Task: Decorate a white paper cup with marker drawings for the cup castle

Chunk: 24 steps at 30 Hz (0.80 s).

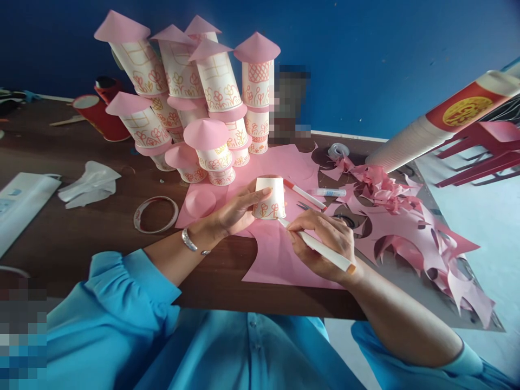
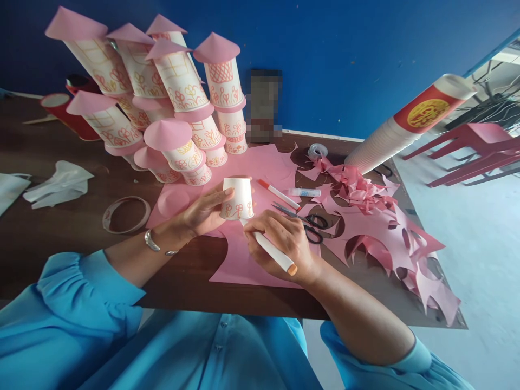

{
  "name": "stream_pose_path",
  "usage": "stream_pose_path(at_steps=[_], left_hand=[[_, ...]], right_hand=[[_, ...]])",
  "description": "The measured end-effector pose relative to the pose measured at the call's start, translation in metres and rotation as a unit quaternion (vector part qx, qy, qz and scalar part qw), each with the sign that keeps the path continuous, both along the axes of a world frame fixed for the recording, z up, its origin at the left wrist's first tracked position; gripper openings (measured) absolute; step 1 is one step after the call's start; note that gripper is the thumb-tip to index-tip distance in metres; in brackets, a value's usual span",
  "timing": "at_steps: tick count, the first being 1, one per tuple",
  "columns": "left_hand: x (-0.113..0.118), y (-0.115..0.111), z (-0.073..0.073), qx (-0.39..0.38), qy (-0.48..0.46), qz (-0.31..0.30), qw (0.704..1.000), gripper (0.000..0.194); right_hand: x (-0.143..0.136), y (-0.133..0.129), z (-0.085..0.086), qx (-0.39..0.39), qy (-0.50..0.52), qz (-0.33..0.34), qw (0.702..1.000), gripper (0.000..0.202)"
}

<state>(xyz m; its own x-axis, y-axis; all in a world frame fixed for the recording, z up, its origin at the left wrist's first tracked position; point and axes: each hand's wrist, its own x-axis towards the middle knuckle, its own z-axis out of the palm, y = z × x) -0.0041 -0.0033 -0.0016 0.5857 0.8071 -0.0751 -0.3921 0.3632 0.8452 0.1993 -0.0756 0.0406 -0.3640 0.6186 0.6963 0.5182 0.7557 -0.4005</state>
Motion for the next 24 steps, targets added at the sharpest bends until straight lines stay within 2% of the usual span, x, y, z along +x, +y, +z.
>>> stream_pose_path(at_steps=[13, 24], left_hand=[[0.0006, -0.0002, -0.0016, -0.010, 0.006, 0.004, 1.000, 0.064], [0.0005, -0.0003, -0.0006, 0.015, 0.012, -0.007, 1.000, 0.055]], right_hand=[[0.0001, 0.0024, -0.0059, -0.003, -0.003, 0.005, 1.000, 0.016], [-0.0007, 0.0033, -0.0067, 0.003, 0.003, 0.004, 1.000, 0.016]])
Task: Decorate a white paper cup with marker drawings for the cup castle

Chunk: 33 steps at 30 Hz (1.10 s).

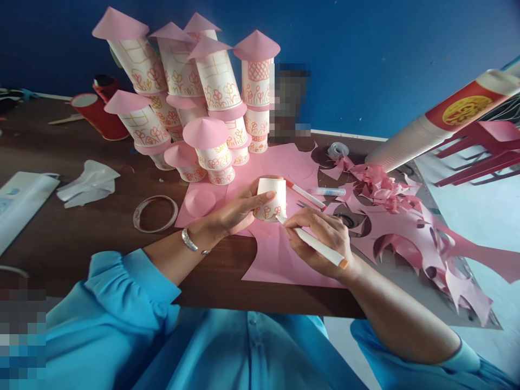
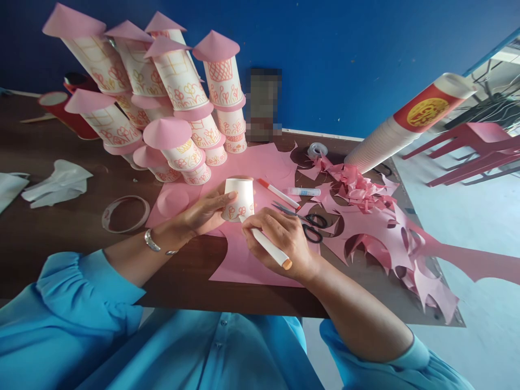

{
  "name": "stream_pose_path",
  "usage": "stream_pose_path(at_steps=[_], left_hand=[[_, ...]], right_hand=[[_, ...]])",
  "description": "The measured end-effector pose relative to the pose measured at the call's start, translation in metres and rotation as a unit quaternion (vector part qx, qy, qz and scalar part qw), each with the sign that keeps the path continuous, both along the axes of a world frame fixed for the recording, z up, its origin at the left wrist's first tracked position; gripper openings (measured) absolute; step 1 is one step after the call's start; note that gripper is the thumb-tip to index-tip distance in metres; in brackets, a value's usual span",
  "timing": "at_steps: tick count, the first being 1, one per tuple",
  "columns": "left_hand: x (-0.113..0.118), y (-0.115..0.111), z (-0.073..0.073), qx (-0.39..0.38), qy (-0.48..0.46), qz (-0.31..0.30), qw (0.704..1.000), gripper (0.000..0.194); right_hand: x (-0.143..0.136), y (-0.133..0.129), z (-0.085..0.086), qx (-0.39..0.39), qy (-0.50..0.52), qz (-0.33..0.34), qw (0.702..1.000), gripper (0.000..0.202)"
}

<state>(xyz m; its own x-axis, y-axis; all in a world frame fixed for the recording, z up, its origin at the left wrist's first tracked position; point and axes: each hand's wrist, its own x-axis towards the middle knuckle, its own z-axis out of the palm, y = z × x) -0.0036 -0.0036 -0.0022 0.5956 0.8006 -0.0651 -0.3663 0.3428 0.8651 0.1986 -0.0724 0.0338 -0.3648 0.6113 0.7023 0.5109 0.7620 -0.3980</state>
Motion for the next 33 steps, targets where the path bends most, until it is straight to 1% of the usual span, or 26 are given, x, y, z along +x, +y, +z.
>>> stream_pose_path(at_steps=[5, 11, 16, 20, 23, 27, 33], left_hand=[[0.000, 0.000, -0.001, 0.007, -0.002, -0.009, 1.000, 0.053], [-0.001, -0.001, 0.000, 0.017, 0.001, -0.019, 1.000, 0.052], [-0.002, -0.001, 0.001, 0.022, 0.003, -0.025, 0.999, 0.050], [-0.003, -0.001, 0.003, 0.022, -0.002, -0.028, 0.999, 0.053], [-0.003, 0.000, 0.002, 0.006, -0.002, -0.016, 1.000, 0.055], [-0.002, 0.003, -0.003, -0.015, -0.016, -0.004, 1.000, 0.052], [-0.002, 0.007, -0.008, -0.078, -0.060, 0.010, 0.995, 0.054]], right_hand=[[0.002, 0.000, 0.002, -0.015, -0.016, 0.003, 1.000, 0.016], [0.004, 0.000, 0.006, -0.014, -0.037, 0.008, 0.999, 0.017], [0.005, -0.001, 0.006, -0.036, -0.039, 0.012, 0.998, 0.017], [0.005, -0.001, 0.006, -0.037, -0.036, 0.015, 0.999, 0.017], [0.005, -0.001, 0.007, -0.031, -0.022, 0.018, 0.999, 0.017], [0.005, -0.002, 0.008, -0.004, 0.018, 0.030, 0.999, 0.015], [0.005, -0.003, 0.006, -0.001, 0.008, 0.056, 0.998, 0.019]])
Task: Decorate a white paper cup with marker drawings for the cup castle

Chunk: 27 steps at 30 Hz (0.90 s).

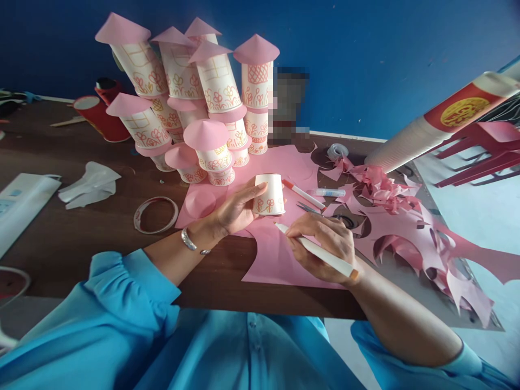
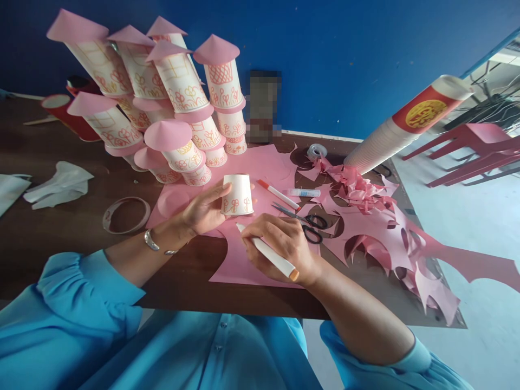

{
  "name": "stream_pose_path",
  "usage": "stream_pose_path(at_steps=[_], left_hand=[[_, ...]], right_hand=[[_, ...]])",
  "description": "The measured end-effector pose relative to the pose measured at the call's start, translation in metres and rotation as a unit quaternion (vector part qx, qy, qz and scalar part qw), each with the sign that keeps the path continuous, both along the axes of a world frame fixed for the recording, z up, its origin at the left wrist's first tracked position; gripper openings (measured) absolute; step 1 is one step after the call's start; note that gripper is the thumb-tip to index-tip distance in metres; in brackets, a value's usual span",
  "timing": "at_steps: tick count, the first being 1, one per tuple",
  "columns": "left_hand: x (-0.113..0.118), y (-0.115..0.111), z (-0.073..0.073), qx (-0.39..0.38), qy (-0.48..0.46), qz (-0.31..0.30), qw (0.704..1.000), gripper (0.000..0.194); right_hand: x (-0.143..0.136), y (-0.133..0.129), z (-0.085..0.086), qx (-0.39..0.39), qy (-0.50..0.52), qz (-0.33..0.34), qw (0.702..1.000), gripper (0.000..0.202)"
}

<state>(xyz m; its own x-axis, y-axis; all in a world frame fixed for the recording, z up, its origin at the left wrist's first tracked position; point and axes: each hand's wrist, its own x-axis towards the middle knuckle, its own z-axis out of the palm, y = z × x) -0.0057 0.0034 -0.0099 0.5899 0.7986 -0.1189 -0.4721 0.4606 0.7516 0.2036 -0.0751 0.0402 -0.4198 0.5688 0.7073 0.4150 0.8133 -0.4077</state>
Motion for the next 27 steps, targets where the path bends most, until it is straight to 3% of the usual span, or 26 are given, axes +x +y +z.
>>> stream_pose_path(at_steps=[14, 27], left_hand=[[-0.0010, -0.0001, -0.0015, 0.027, 0.014, 0.004, 1.000, 0.049], [0.0004, -0.0014, 0.0026, 0.031, 0.005, -0.001, 0.999, 0.052]], right_hand=[[-0.0026, 0.0013, -0.0022, 0.028, -0.007, -0.060, 0.998, 0.018], [-0.0022, 0.0011, -0.0072, 0.018, -0.004, -0.040, 0.999, 0.016]])
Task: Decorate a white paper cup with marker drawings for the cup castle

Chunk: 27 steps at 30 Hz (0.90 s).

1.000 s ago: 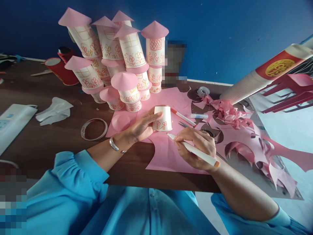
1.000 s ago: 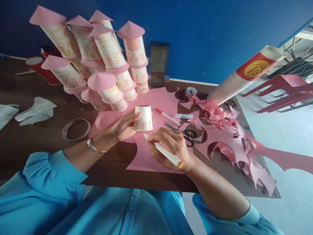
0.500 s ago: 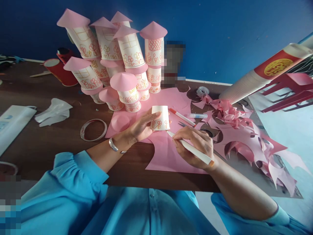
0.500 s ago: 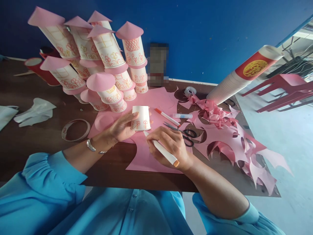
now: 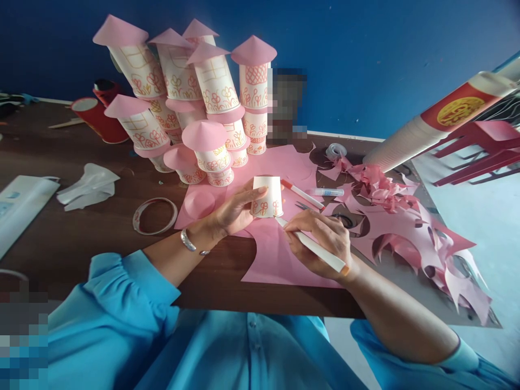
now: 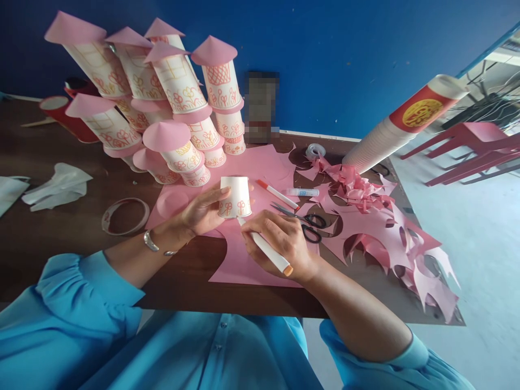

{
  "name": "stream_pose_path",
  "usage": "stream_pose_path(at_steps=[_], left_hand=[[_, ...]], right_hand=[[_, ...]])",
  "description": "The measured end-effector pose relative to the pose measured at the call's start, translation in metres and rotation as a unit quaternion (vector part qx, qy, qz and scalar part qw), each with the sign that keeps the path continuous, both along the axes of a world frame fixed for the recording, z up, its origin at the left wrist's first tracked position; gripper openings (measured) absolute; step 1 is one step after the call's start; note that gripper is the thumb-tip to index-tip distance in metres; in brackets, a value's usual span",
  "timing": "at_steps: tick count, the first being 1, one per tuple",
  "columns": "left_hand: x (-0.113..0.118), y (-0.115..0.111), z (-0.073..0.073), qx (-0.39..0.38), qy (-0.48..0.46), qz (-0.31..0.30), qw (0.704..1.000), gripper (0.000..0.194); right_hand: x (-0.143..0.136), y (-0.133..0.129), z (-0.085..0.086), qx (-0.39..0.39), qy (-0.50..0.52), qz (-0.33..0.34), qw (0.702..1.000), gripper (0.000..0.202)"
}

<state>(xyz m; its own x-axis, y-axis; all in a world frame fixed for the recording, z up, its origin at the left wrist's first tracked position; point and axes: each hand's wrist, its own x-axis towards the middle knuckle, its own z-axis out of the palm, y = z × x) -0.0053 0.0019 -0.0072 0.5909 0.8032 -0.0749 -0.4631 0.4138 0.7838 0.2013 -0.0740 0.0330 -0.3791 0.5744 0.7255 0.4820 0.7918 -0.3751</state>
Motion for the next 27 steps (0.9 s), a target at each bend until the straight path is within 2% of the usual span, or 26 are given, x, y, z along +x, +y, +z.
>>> stream_pose_path(at_steps=[5, 14, 20, 27], left_hand=[[0.0000, 0.0005, -0.0028, -0.015, 0.009, 0.013, 1.000, 0.054], [0.0001, -0.0002, -0.0029, -0.006, 0.011, 0.001, 1.000, 0.053], [0.0011, -0.0015, -0.0013, 0.029, 0.035, -0.007, 0.999, 0.055], [0.0006, -0.0018, -0.0024, 0.024, 0.027, -0.005, 0.999, 0.054]], right_hand=[[0.0001, 0.0000, 0.0012, 0.005, -0.002, -0.004, 1.000, 0.017], [0.0001, 0.0011, 0.0014, 0.027, -0.010, -0.007, 1.000, 0.016], [0.0003, -0.0003, -0.0042, 0.017, -0.018, -0.004, 1.000, 0.013], [-0.0003, 0.0008, 0.0011, 0.028, -0.022, -0.023, 0.999, 0.017]])
